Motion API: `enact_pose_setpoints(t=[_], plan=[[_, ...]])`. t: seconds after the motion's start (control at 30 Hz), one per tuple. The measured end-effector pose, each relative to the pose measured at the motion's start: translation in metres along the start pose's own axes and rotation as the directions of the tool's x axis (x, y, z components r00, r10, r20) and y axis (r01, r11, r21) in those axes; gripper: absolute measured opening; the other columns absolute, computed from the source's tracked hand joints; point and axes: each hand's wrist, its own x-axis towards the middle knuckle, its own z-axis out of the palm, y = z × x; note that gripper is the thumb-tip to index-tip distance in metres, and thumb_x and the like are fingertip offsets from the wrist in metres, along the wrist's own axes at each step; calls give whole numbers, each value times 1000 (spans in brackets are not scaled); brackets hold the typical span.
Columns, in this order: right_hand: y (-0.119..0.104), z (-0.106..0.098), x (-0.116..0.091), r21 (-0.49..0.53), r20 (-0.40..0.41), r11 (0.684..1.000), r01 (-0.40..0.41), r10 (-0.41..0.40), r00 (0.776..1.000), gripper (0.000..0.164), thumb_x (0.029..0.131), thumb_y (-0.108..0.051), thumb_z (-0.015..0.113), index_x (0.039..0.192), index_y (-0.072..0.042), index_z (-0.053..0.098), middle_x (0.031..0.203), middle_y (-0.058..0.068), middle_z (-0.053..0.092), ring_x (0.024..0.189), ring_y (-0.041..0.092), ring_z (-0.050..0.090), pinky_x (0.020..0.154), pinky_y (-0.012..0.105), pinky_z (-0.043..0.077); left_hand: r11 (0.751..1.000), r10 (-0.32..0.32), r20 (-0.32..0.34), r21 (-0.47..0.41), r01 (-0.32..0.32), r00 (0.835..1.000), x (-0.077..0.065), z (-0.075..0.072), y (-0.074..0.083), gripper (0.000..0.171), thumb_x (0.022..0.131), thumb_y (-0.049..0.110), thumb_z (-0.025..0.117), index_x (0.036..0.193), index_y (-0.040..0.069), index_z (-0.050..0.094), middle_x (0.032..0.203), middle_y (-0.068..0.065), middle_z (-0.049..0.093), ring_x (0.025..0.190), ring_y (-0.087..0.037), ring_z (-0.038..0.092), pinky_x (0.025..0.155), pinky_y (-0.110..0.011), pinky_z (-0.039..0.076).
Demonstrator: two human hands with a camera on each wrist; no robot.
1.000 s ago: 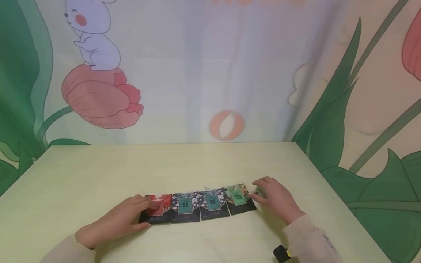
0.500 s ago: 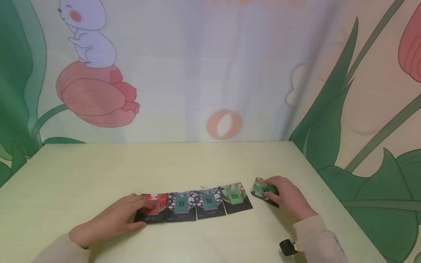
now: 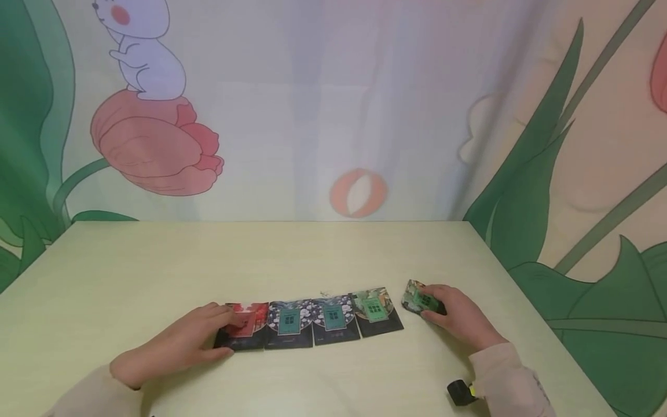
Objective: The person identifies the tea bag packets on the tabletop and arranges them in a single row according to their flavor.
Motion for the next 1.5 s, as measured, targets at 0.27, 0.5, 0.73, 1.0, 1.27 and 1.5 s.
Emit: enact_pose_setpoints(t=[0.27, 0.5, 0.73, 1.0, 1.27, 1.5], plan=[[1, 3, 0, -40, 7, 999, 31, -31, 1000, 44, 88, -22, 68, 128, -5, 61, 132, 27, 54, 122, 49, 49, 97, 61, 42, 1000, -14, 9, -4, 14, 1000, 1, 1, 0, 42, 78, 35, 78, 114, 17, 65, 120, -1, 65, 106, -19, 57, 94, -42, 51], [-2, 5, 0, -60, -21, 998, 21, -23, 1000, 45, 87, -25, 69, 127, -5, 62, 128, 27, 56, 119, 48, 51, 95, 61, 43, 1000, -9, 3, 4, 9, 1000, 0, -1, 0, 41, 78, 35, 78, 113, 17, 65, 117, 0, 65, 104, -18, 58, 92, -41, 51], [-6, 6, 1, -69, -25, 998, -13, 12, 1000, 46, 87, -27, 69, 127, -4, 61, 127, 28, 56, 117, 49, 51, 95, 61, 43, 1000, -11, 0, -8, 11, 1000, 0, -3, 0, 41, 78, 32, 78, 114, 16, 65, 121, -3, 64, 108, -21, 58, 95, -44, 50], [-13, 8, 0, -97, -41, 994, -43, 39, 998, 46, 85, -29, 70, 124, -5, 64, 121, 23, 59, 111, 44, 54, 92, 58, 46, 1000, -22, 11, -7, 22, 1000, 0, -2, 1, 42, 78, 35, 78, 114, 17, 65, 120, -1, 64, 107, -19, 58, 94, -43, 51], [-17, 10, 1, -132, -63, 990, -58, 50, 997, 45, 85, -29, 71, 123, -7, 65, 115, 20, 61, 105, 40, 57, 88, 55, 48, 1000, 8, -18, 6, -7, 1000, -1, -1, 0, 39, 78, 32, 78, 112, 17, 65, 115, 1, 65, 104, -18, 58, 92, -42, 51], [-18, 12, 1, -147, -79, 987, -66, 54, 995, 45, 84, -31, 72, 122, -7, 66, 109, 18, 61, 99, 35, 59, 84, 52, 50, 1000, -12, 2, -5, 12, 1000, 0, 0, 1, 41, 79, 36, 77, 113, 17, 65, 116, 1, 65, 104, -17, 57, 93, -42, 51]])
